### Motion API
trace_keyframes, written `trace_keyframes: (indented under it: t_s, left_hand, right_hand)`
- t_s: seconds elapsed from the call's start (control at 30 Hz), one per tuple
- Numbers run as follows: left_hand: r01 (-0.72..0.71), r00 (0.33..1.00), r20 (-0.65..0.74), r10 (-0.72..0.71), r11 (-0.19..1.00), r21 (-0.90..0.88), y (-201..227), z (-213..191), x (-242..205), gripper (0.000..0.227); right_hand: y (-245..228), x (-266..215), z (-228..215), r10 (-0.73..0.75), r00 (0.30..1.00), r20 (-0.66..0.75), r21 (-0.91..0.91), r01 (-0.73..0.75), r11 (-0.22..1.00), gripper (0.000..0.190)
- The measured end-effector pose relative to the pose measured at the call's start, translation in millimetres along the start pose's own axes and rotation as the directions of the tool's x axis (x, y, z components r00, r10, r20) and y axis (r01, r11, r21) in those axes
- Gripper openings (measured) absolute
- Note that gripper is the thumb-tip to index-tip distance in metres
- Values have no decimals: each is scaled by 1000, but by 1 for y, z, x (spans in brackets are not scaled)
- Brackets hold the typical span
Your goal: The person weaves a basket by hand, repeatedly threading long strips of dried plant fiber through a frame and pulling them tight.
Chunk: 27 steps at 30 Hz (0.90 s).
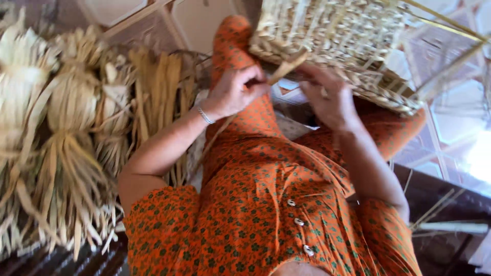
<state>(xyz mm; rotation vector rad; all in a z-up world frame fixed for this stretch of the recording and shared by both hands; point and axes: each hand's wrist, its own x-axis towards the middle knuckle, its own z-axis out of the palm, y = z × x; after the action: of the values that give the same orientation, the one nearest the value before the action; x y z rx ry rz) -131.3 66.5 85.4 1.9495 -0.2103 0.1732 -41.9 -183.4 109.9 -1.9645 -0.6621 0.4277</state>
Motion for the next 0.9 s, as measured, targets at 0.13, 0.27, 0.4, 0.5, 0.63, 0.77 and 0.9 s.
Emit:
trace_keyframes:
  t_s: [0.13, 0.27, 0.4, 0.5, 0.63, 0.77, 0.9]
  left_hand:
    - [-129, 991, 25, 129, 992, 9, 16, 39, 35, 23]
    - [-223, 973, 47, 224, 974, -21, 3, 53, 56, 13]
    - [-65, 998, 22, 63, 994, 90, -36, 55, 88, 4]
    - [-162, 986, 73, 152, 974, 157, -53, 62, 101, 8]
    - [-274, 961, 47, 271, 924, 266, -65, 83, 111, 20]
    - [-351, 929, 31, 370, 848, 396, -79, 103, 112, 10]
    - [-483, 859, 115, 500, 713, 509, -86, 99, 102, 11]
  right_hand:
    - [-11, -2, 10, 135, 979, -151, 661, -1, 750, 28]
    - [27, -26, -29, 351, 889, -294, 834, 59, 549, 22]
    - [100, -69, -146, 320, 702, -636, 613, 209, 762, 25]
    - [106, -101, -189, 367, 624, -690, 282, -235, 930, 21]
    - [72, -82, -145, 519, 641, -566, -368, -759, 537, 16]
    - [61, -111, -193, 491, 726, -481, -705, -653, 275, 12]
    - [46, -56, -131, -65, 934, -351, -626, -182, 758, 13]
